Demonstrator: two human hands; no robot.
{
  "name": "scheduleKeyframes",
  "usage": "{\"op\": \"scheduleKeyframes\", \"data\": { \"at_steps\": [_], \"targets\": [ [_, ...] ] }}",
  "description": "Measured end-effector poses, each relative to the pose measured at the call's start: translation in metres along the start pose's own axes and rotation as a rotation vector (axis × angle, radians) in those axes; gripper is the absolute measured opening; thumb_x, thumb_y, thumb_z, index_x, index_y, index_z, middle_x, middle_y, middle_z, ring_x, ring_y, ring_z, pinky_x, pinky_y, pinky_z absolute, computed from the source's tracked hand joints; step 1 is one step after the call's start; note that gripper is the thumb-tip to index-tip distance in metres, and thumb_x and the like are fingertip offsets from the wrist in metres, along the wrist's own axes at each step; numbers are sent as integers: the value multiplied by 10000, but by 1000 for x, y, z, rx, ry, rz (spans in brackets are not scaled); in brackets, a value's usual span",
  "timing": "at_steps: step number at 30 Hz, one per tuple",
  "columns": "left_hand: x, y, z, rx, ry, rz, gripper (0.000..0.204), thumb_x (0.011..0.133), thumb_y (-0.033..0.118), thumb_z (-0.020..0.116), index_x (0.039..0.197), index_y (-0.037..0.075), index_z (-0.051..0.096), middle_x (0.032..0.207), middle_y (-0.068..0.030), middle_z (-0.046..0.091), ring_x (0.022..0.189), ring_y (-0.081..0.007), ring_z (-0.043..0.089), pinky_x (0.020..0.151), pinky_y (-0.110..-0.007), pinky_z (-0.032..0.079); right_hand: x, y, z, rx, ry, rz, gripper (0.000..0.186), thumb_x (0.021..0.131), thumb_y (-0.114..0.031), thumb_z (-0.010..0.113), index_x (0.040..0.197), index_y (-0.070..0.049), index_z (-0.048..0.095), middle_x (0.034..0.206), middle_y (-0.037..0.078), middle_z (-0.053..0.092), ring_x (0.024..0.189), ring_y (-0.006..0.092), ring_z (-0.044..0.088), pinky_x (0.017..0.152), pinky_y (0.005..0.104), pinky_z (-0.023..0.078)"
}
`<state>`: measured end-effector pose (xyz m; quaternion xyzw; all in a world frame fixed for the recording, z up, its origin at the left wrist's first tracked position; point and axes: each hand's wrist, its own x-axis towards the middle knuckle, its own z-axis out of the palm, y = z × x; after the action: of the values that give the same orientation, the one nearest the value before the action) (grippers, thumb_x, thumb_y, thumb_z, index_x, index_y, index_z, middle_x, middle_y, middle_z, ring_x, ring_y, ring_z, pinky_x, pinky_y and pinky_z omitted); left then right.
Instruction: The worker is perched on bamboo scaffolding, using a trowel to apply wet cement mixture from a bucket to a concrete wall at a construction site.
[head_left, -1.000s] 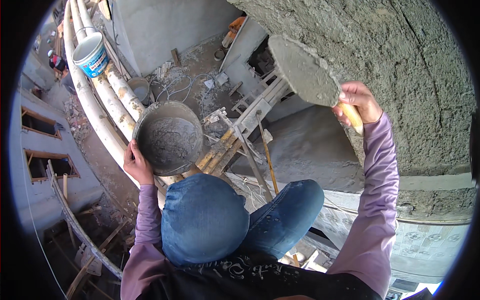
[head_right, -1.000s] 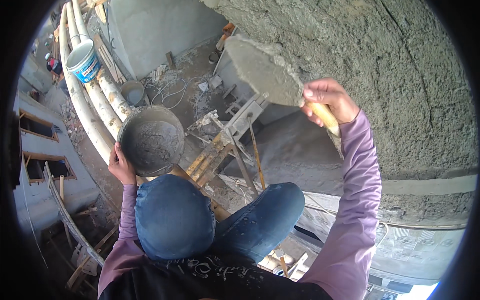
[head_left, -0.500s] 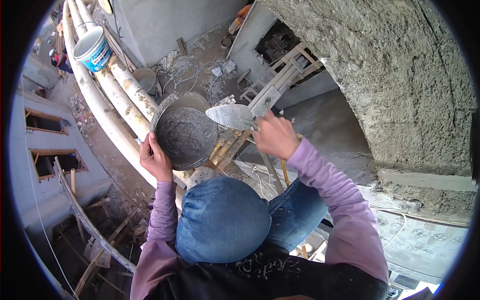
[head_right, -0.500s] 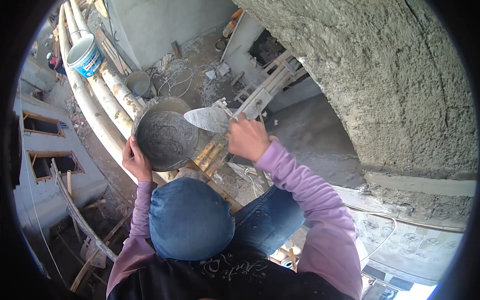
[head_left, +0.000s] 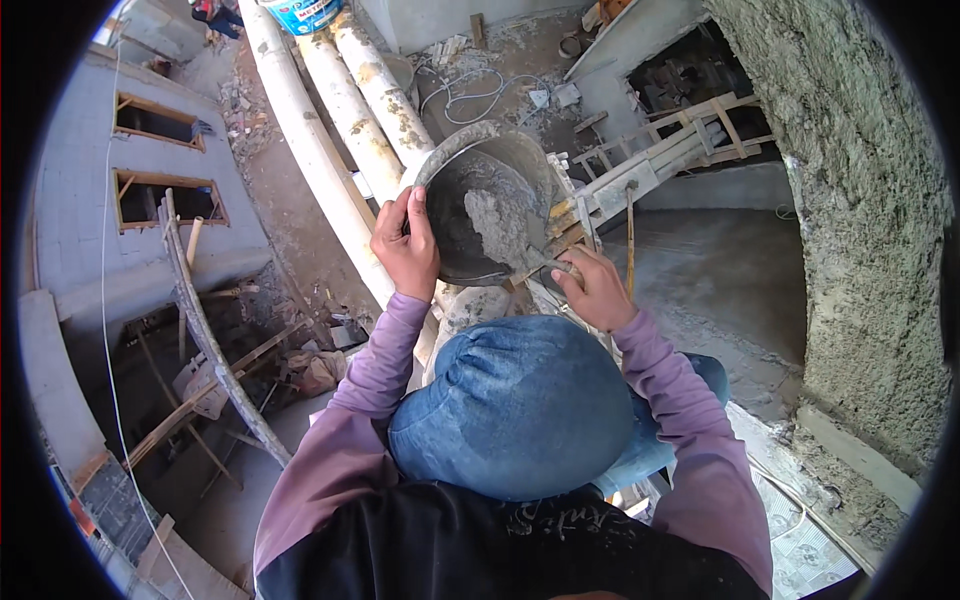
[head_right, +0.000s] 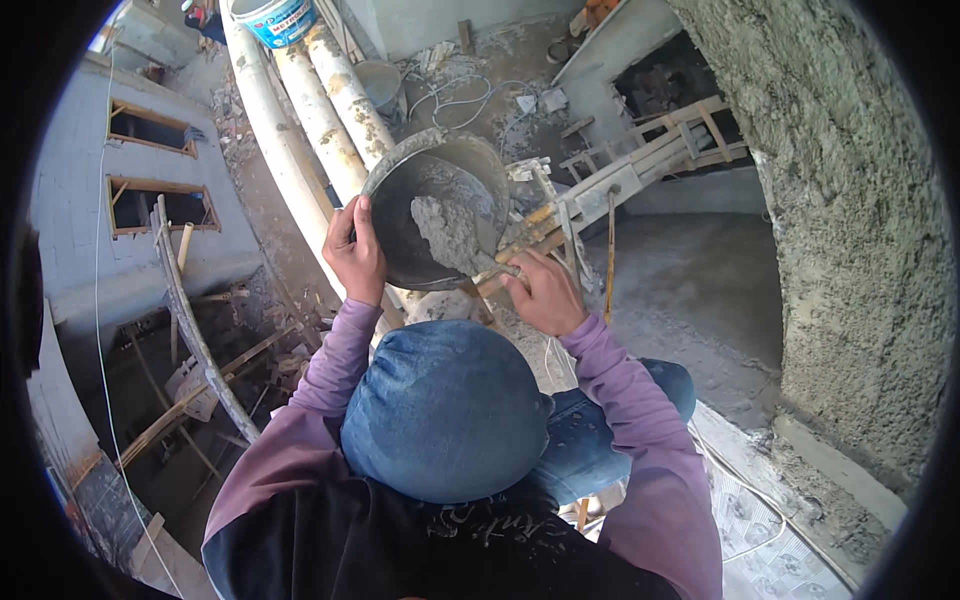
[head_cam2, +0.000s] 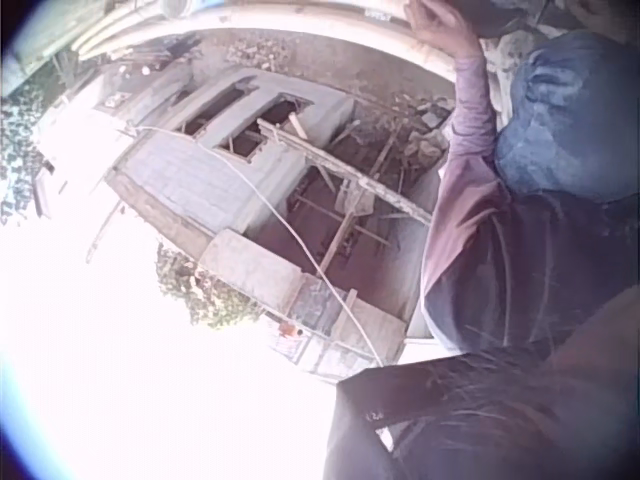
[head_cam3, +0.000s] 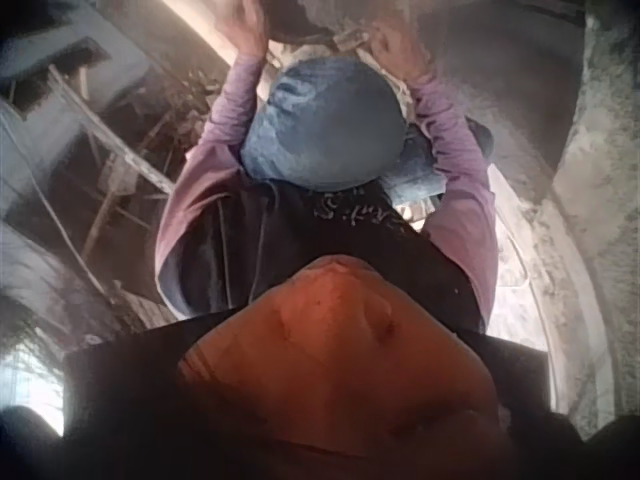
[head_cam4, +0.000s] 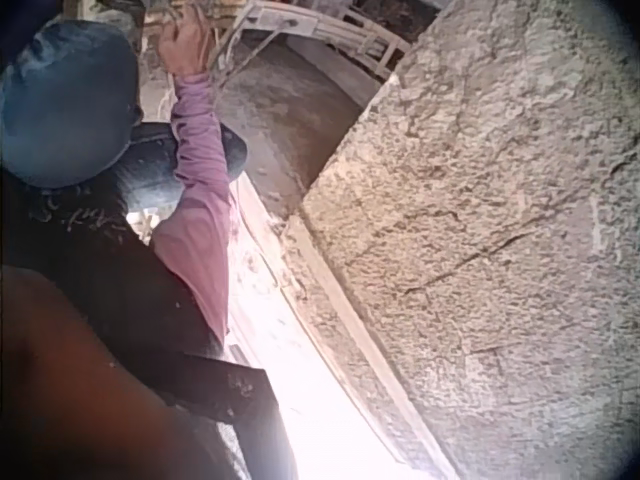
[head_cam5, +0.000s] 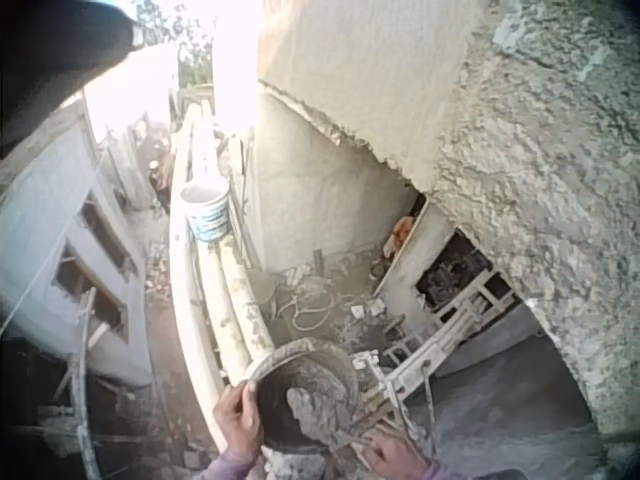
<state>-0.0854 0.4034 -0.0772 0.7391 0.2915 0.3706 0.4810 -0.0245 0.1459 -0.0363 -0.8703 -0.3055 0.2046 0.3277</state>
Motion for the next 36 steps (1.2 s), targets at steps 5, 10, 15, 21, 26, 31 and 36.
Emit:
{"op": "scheduleKeyframes", "data": {
  "at_steps": [5,10,15,21,26,31,36],
  "targets": [
    [6,-10,-13,5,27,-5,224,984,152,636,1042,-49,715,776,-62,649,717,-107,579,673,-253,465,-33,-45,-81,-144,212,-45,223,814,-96,735,966,29,632,885,182,619,754,386,614,656,417,484],
    [14,-16,-15,64,20,-85,273,992,213,632,1065,-33,725,865,-71,717,778,-95,605,721,-262,488,-87,-115,-201,-158,157,21,145,781,-31,767,846,36,656,713,137,600,585,261,572,542,338,426],
    [13,-17,-13,70,71,-67,286,990,224,637,1082,-33,722,864,-72,722,780,-93,604,731,-267,489,-115,-94,-279,339,-46,358,199,932,-165,682,870,22,656,726,60,640,554,100,587,501,231,448],
    [11,-15,-7,59,75,-64,302,986,219,641,1084,-57,714,910,-113,740,851,-119,657,804,-272,513,-161,-33,-312,56,701,457,245,1007,-241,564,939,-11,614,662,22,563,462,71,442,426,225,351],
    [5,-11,-2,2,39,-115,290,985,211,646,1059,-60,717,897,-99,733,847,-113,650,799,-264,508,-207,-86,-289,-235,669,616,180,1008,-174,557,967,-20,642,649,-16,543,501,32,438,449,191,321],
    [7,-11,-6,24,47,-19,279,991,205,638,1052,-57,713,808,-64,666,748,-96,567,705,-256,471,-65,-58,-170,-515,176,222,166,810,-107,696,918,13,658,858,212,626,755,430,627,677,464,500],
    [-4,19,12,36,-58,34,224,983,155,638,1029,-55,703,724,-76,585,660,-122,513,616,-281,424,57,12,-47,-726,-18,-57,171,711,-148,662,753,19,666,759,237,634,648,407,676,583,468,550]
  ]
}}
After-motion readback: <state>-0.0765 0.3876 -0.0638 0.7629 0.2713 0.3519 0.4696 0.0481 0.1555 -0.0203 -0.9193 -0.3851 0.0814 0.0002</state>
